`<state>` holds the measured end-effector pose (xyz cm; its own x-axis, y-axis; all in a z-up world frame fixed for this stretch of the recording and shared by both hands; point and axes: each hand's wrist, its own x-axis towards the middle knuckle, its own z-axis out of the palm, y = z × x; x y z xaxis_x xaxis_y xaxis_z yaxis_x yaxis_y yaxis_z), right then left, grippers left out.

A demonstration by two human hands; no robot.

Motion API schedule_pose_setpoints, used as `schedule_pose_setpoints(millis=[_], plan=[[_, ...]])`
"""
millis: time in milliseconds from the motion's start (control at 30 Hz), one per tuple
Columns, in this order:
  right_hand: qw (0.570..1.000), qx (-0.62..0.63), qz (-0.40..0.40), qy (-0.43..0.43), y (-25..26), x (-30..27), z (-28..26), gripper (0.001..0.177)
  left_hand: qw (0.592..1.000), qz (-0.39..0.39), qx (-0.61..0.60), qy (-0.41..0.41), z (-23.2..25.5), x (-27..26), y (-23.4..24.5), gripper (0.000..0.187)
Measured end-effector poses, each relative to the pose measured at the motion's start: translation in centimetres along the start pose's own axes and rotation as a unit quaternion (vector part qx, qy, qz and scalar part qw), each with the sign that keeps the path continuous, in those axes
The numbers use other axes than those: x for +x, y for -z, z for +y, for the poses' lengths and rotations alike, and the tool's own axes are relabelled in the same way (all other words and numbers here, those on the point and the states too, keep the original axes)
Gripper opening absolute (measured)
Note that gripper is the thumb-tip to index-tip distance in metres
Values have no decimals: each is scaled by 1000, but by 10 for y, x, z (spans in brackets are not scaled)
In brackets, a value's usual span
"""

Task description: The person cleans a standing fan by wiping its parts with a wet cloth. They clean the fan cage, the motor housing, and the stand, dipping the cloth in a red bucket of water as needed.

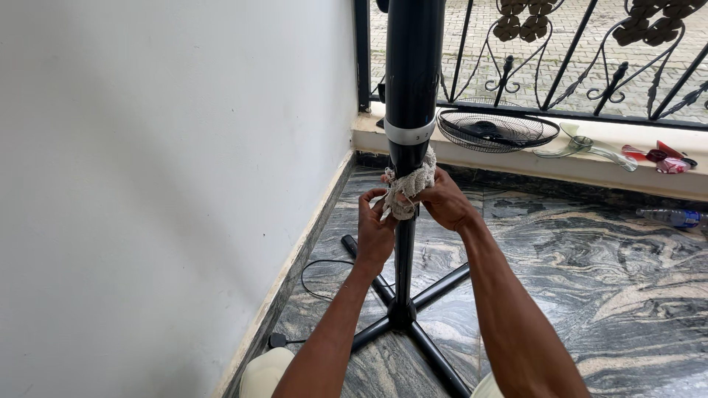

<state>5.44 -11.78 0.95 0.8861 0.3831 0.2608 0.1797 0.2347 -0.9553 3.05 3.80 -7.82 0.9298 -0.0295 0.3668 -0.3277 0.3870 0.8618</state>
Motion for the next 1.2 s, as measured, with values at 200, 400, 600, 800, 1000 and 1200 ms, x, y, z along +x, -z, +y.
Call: schedule_pose_setpoints(millis=[200,400,600,800,1000,1200], plan=[[959,-139,244,23,-53,-8,13,46,1000,1,-9,23,16,-6,-5,50],[755,-451,414,237,-91,-9,46,51,1000,-21,-5,5,21,-11,-4,60],[884,-279,323,193,-82,-36,0,73,999,-2,-31,12,9,-5,-4,49],[829,-345,280,340,-71,-7,-32,81,1000,19,-16,19,9,-6,-7,46],[869,-383,222,220,-44,-31,69,35,999,-41,6,-16,9,-8,7,48],[856,-397,218,249,-37,-43,103,36,996,-86,-35,18,9,-18,15,51]])
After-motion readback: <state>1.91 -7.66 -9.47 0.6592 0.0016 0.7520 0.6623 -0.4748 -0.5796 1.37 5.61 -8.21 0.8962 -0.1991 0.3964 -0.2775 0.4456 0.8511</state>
